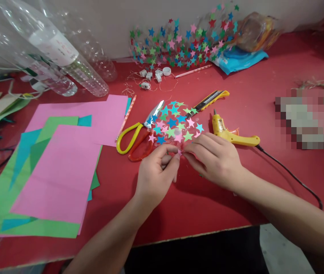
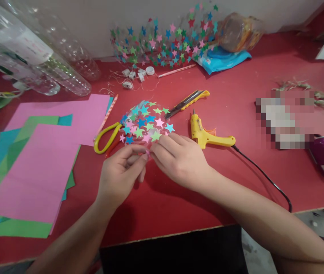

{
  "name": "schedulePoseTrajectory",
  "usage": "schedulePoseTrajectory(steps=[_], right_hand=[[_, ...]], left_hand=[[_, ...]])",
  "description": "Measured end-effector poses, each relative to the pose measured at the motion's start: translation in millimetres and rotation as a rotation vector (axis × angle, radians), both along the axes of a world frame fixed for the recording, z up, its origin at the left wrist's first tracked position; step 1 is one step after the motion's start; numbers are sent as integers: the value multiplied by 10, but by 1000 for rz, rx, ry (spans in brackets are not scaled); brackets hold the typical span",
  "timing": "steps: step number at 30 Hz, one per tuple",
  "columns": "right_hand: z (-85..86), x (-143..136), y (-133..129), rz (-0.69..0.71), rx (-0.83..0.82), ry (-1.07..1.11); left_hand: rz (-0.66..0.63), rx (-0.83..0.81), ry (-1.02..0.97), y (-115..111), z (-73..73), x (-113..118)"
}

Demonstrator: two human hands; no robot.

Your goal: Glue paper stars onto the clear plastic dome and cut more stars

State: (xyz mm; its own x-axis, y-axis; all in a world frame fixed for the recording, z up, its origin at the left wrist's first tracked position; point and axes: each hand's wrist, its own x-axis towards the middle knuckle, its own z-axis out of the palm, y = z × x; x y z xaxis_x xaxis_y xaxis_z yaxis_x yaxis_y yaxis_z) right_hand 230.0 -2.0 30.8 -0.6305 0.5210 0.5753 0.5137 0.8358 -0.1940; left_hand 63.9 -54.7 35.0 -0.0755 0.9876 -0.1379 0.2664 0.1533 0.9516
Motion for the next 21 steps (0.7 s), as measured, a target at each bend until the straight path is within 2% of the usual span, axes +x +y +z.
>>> schedulePoseTrajectory(steps=[7,14,21], right_hand=[[45,45,-2,-3,54,73],[15,145,64,17,77,147],[17,252,171,-50,72,214]], left_hand=[[36,-22,-11,35,49,-25],[71,13,25,78,46,-48],[20,43,14,125,45,-65]])
